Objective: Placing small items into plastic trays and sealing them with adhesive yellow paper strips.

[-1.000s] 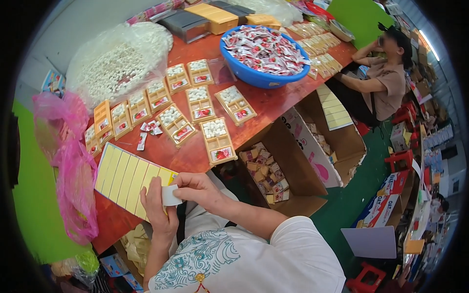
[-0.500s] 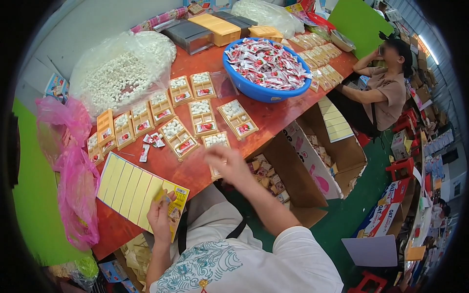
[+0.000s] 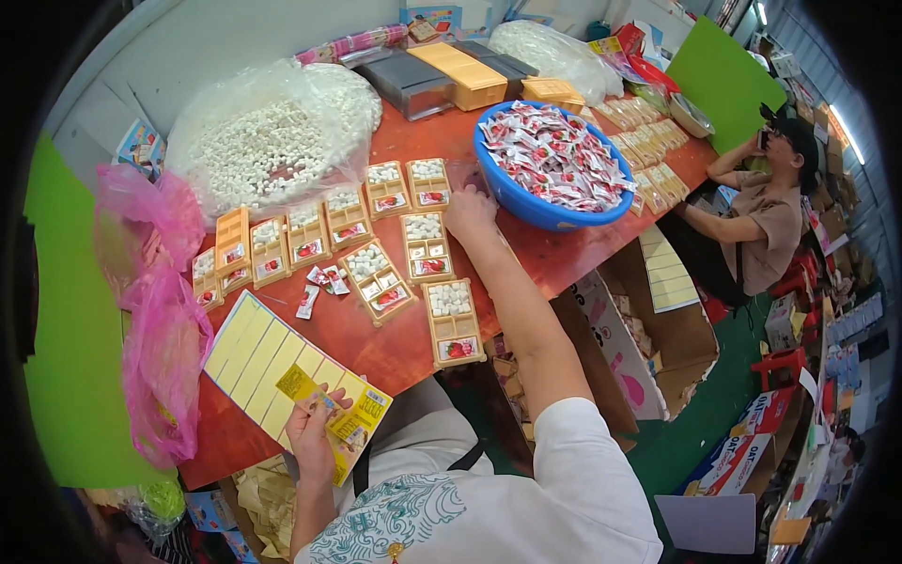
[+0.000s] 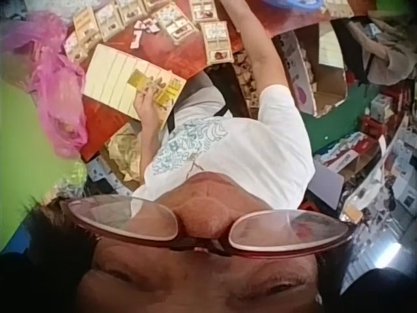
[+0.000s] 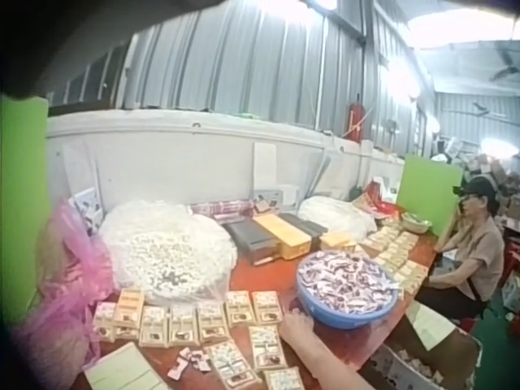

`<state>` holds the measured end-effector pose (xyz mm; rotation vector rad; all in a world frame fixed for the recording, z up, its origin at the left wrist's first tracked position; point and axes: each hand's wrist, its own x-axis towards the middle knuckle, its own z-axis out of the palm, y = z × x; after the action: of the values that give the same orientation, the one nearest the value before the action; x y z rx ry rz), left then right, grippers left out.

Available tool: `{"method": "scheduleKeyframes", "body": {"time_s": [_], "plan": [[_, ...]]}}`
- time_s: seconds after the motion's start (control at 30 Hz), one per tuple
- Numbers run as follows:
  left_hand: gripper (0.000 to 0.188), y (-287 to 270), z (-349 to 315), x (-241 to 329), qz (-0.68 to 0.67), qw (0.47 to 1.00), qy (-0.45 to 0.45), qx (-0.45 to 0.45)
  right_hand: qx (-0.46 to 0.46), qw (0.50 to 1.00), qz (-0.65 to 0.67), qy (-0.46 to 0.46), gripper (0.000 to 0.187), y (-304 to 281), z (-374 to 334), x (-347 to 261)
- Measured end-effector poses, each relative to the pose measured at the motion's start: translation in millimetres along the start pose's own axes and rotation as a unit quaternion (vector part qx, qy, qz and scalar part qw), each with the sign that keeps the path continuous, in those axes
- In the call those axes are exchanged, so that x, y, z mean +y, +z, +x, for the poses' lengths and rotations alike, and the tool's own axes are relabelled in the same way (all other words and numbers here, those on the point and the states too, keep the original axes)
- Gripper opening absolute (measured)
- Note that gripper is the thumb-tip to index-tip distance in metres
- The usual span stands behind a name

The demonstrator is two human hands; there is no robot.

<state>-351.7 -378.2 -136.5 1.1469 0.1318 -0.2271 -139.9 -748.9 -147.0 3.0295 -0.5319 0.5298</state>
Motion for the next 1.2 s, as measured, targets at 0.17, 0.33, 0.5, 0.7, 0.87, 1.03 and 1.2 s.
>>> {"method": "scheduleKeyframes", "body": {"time_s": [0.17, 0.33, 0.5, 0.7, 0.87, 1.03, 1.2], "plan": [[0.026, -3, 0, 5, -0.003, 1.0, -0.003, 0.003, -0.062, 0.997, 0.037, 0.035, 0.025, -11, 6, -2], [0.027, -1, 1, 10, -0.018, 1.0, -0.021, -0.002, -0.063, 0.985, 0.112, 0.115, 0.023, -11, 10, 15], [0.027, -5, 0, 10, -0.033, 0.999, -0.036, -0.008, -0.027, 0.966, 0.214, 0.144, 0.021, -4, 7, 31], [0.028, -7, 0, 9, -0.037, 0.998, -0.041, -0.01, -0.056, 0.948, 0.265, 0.168, 0.023, 12, 12, 44], [0.027, -8, 1, 9, -0.057, 0.997, -0.054, -0.009, -0.011, 0.97, 0.206, 0.127, 0.024, 5, 11, 28], [0.027, -6, 1, 8, -0.048, 0.997, -0.052, -0.015, -0.033, 0.992, 0.109, 0.048, 0.026, -1, 18, 6], [0.029, -10, 2, 5, -0.048, 0.997, -0.054, -0.024, -0.094, 0.99, 0.078, 0.064, 0.027, -12, 22, -1]]}}
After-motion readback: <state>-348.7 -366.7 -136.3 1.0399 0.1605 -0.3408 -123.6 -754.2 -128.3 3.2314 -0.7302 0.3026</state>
